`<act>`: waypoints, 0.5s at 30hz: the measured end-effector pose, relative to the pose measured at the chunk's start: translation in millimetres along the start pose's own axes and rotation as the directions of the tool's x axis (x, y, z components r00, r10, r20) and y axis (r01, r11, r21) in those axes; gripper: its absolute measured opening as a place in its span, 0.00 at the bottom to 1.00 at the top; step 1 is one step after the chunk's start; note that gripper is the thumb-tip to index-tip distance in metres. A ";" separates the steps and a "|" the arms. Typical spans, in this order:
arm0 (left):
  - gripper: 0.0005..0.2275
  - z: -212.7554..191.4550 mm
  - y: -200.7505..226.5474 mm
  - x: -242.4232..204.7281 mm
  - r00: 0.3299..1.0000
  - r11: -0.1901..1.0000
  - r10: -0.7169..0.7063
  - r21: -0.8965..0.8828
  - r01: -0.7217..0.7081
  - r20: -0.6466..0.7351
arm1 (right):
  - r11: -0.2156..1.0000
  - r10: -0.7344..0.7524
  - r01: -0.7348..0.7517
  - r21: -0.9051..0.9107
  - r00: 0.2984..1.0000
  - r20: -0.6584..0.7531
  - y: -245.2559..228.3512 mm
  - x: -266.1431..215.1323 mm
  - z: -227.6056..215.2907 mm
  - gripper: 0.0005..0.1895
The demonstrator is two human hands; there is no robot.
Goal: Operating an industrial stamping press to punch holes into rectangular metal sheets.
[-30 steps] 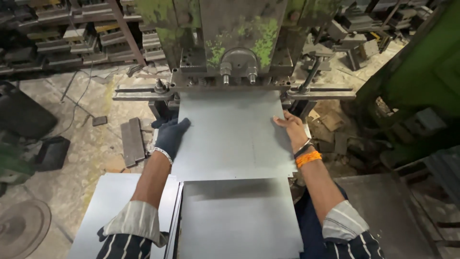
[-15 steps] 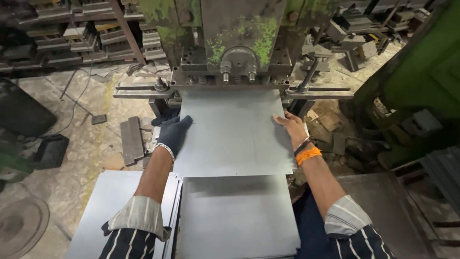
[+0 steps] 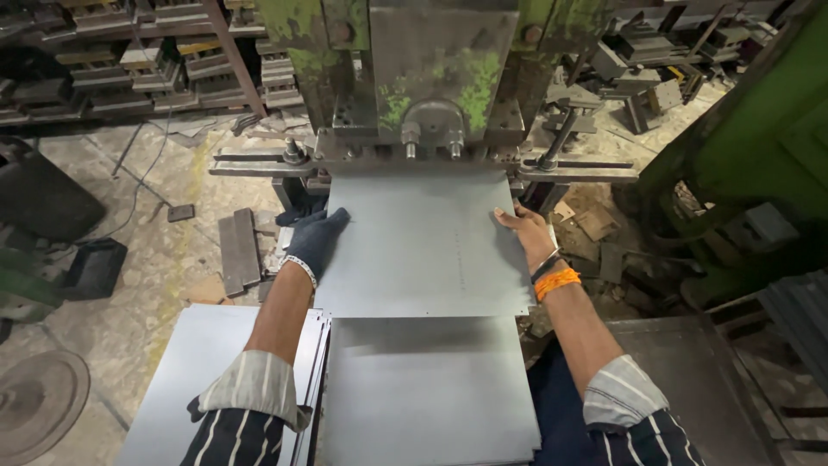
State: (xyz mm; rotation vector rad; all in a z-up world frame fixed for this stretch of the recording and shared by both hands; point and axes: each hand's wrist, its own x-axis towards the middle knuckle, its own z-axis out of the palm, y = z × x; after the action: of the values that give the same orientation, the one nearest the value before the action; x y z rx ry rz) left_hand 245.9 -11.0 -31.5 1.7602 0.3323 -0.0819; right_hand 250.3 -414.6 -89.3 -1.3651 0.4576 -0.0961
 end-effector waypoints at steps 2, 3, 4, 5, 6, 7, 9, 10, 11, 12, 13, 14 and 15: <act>0.20 -5.3 -4.1 7.7 0.995 0.972 -0.093 -0.212 0.101 0.047 | 0.999 0.012 -0.012 -0.037 1.000 0.006 0.4 5.0 -1.8 0.22; 0.20 -5.2 -2.2 5.3 0.995 0.972 -0.091 -0.214 0.099 0.044 | 0.999 0.010 -0.010 -0.038 1.000 0.009 1.0 5.7 -2.6 0.22; 0.19 -4.8 -0.9 3.1 0.995 0.966 -0.091 -0.240 0.099 0.043 | 0.999 0.010 -0.010 -0.037 1.000 0.000 2.1 6.2 -3.9 0.23; 0.18 -4.5 0.2 0.8 0.995 0.959 -0.092 -0.267 0.100 0.043 | 0.999 0.010 -0.010 -0.037 1.000 -0.009 3.3 6.5 -5.1 0.23; 0.18 -3.4 5.7 -0.2 0.995 0.959 -0.091 -0.267 0.099 0.042 | 0.999 0.009 -0.010 -0.036 1.000 -0.009 -4.4 -1.5 0.3 0.23; 0.19 -2.4 10.8 -1.6 0.995 0.971 -0.080 -0.220 0.090 0.053 | 0.999 0.011 -0.011 -0.046 1.000 -0.004 -11.9 -10.0 5.7 0.25; 0.20 -3.0 19.9 -13.9 0.995 0.980 -0.077 -0.177 0.087 0.066 | 0.998 0.017 -0.017 -0.062 1.000 0.001 -15.1 -18.2 6.5 0.26; 0.22 -5.6 28.0 -22.0 0.995 0.994 -0.070 -0.074 0.075 0.068 | 0.997 0.010 -0.010 -0.078 1.000 0.002 -14.4 -14.6 4.8 0.27; 0.24 -8.2 36.0 -30.4 0.995 0.998 -0.064 0.030 0.062 0.070 | 0.996 0.003 -0.003 -0.093 1.000 0.004 -13.5 -11.1 3.0 0.28; 0.24 -4.5 19.1 -17.8 0.995 0.997 -0.070 0.030 0.068 0.068 | 0.995 0.009 -0.008 -0.096 1.000 0.006 -10.2 -12.3 3.0 0.28; 0.25 -0.6 1.9 -5.1 0.996 0.998 -0.058 0.017 0.057 0.074 | 0.995 -0.047 0.053 -0.081 0.997 0.068 -6.9 -13.3 2.9 0.28; 0.27 3.9 -13.4 9.0 0.996 0.999 -0.042 0.002 0.042 0.080 | 0.991 -0.107 0.116 -0.060 0.986 0.129 -5.4 -12.7 3.2 0.27; 0.27 -1.9 -10.4 -15.5 0.996 0.999 -0.045 0.001 0.045 0.078 | 0.992 -0.105 0.114 -0.062 0.986 0.131 -1.2 -24.1 -7.9 0.27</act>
State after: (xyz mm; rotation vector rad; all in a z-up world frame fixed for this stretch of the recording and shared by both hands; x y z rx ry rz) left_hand 228.1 -10.0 -37.3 1.7444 0.3153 -0.1825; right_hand 225.8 -414.2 -82.9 -1.4549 0.2809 -0.0834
